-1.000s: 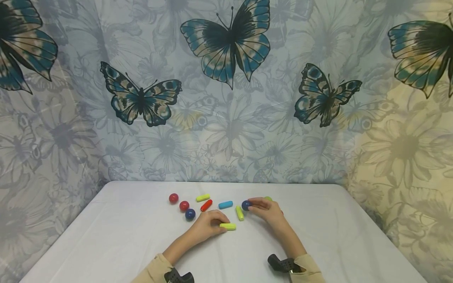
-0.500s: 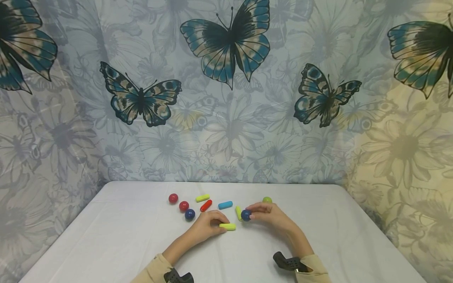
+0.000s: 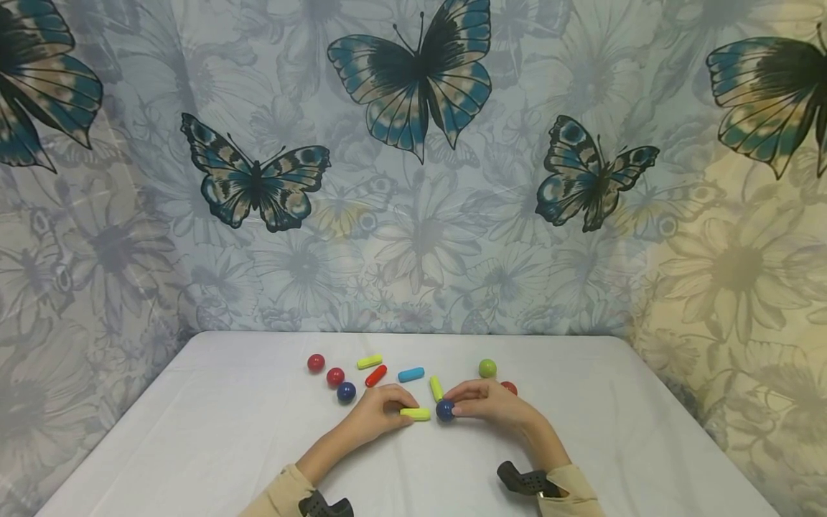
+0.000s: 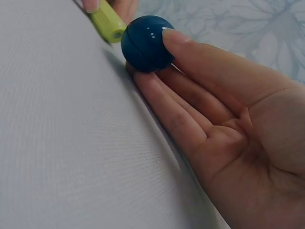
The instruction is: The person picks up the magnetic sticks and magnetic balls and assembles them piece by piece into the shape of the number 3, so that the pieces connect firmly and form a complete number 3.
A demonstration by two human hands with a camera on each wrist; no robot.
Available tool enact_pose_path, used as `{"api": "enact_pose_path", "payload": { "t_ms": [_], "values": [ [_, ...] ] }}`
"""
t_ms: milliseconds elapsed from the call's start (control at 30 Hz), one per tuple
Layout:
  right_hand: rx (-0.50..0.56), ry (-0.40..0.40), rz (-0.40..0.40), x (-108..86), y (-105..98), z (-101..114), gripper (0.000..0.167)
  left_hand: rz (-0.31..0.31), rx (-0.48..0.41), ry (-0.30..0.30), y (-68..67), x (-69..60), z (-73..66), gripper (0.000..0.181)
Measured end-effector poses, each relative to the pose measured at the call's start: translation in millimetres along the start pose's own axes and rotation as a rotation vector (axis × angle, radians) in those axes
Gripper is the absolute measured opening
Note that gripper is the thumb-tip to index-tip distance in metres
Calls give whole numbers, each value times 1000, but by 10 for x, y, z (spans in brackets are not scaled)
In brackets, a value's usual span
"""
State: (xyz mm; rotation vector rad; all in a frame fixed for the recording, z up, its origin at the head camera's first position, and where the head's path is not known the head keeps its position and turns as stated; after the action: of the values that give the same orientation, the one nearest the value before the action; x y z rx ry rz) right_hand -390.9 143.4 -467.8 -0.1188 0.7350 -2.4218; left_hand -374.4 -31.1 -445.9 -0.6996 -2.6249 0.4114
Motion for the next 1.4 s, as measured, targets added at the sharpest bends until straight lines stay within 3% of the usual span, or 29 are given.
{"api": "enact_pose_path", "payload": {
  "t_ms": [667,1000,1400],
  "values": [
    [18,-36,-32,31,13,68,39,4,-16,28,2,-1,-2,22],
    [-12,-53,-34,40,37,109,37,-1,-25,17,-3,3,37,22],
    [-26,-60,-41,47,52,129,37,2,-34,8,0,-9,-13,22]
  ]
}}
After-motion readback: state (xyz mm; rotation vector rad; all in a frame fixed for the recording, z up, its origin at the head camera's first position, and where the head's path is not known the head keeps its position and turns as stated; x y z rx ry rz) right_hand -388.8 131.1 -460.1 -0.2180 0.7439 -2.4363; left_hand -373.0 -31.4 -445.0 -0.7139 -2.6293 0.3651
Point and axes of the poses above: each hand's wrist, its own x-axis towards the middle knuckle, its own y-axis out of the palm, z = x × y, the point moved 10 cm from there along x, towards the middle knuckle, and after that the axes turned 13 degrees about -x, right-handed, at the moved point
